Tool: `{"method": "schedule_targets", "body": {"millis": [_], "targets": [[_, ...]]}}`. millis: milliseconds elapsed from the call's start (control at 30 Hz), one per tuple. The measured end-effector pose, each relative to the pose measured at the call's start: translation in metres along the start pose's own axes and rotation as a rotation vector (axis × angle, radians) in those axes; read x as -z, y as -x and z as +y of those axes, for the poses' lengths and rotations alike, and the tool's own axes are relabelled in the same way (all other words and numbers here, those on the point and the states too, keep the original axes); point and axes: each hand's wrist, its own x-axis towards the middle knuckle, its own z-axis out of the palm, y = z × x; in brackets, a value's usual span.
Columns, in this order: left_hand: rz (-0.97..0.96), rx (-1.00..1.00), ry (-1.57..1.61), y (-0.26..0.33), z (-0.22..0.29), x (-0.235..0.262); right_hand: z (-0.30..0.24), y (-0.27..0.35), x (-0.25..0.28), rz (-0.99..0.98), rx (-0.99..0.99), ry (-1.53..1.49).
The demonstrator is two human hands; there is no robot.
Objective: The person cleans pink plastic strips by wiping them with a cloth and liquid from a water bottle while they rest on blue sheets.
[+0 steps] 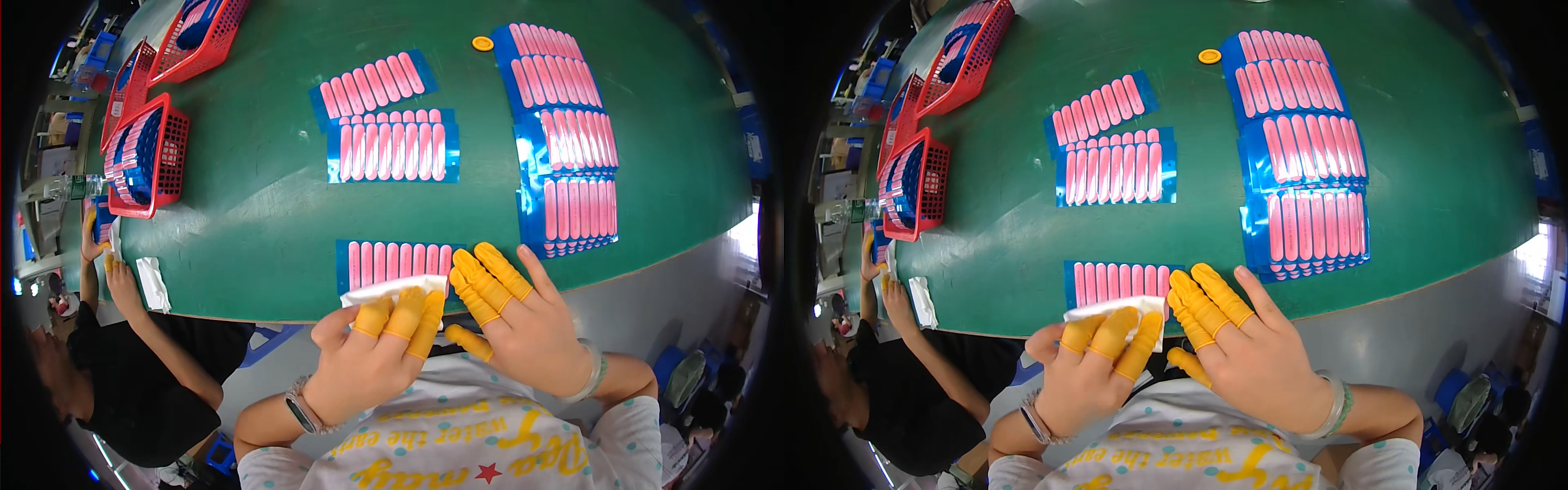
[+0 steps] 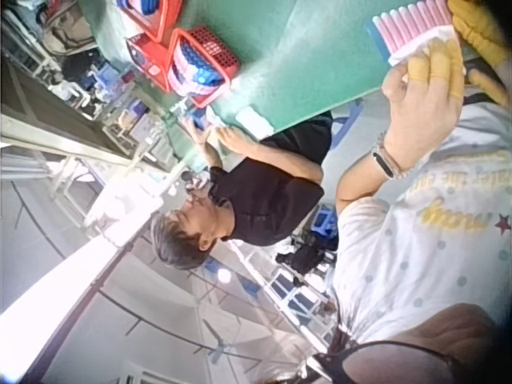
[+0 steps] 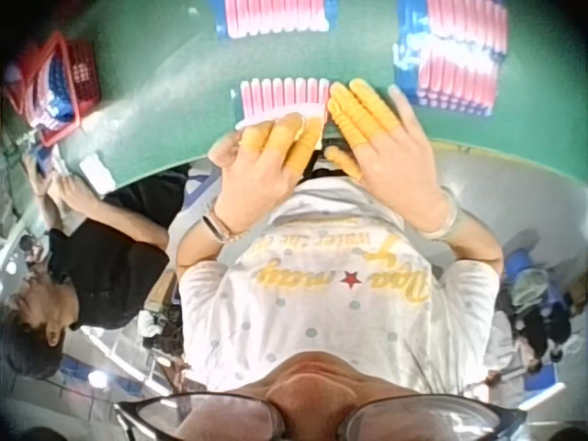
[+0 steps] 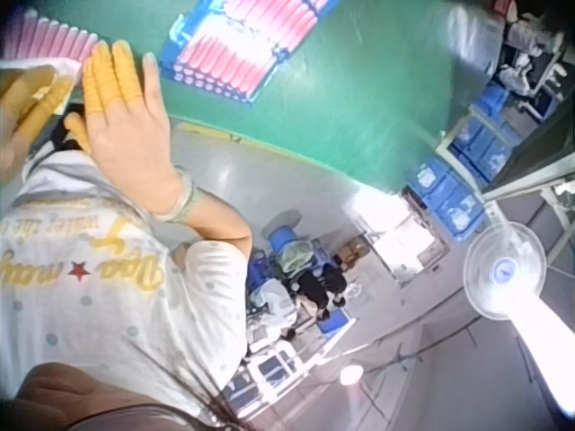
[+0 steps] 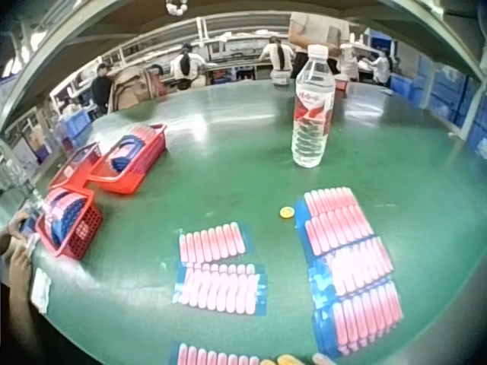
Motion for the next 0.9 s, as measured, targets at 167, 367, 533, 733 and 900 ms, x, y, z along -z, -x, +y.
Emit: {"method": "schedule_targets", "body": {"millis": [167, 367, 533, 733, 900], "targets": [[-0.010, 0.022, 0.026, -0.002, 0.002, 0.007, 0.012, 0.004, 0.002, 0.037, 0.030, -0.058], [0.034, 0.028, 0.052, -0.030, -0.006, -0.003, 0.006, 0.002, 0.003, 0.043, 0.020, -0.012], [0.029, -0.042, -0.044, -0.049, -0.007, -0.007, 0.004, 0.005, 0.004, 0.061, 0.006, 0.040], [-0.082, -0.040, 0.151, 0.009, 0.012, 0.011, 0.001, 0.005, 0.003, 0.008, -0.007, 0.034], [-0.059, 0.010, 0.389, 0.018, -0.014, 0.019, 0.004, 0.003, 0.009, -0.066, -0.020, -0.009]]}}
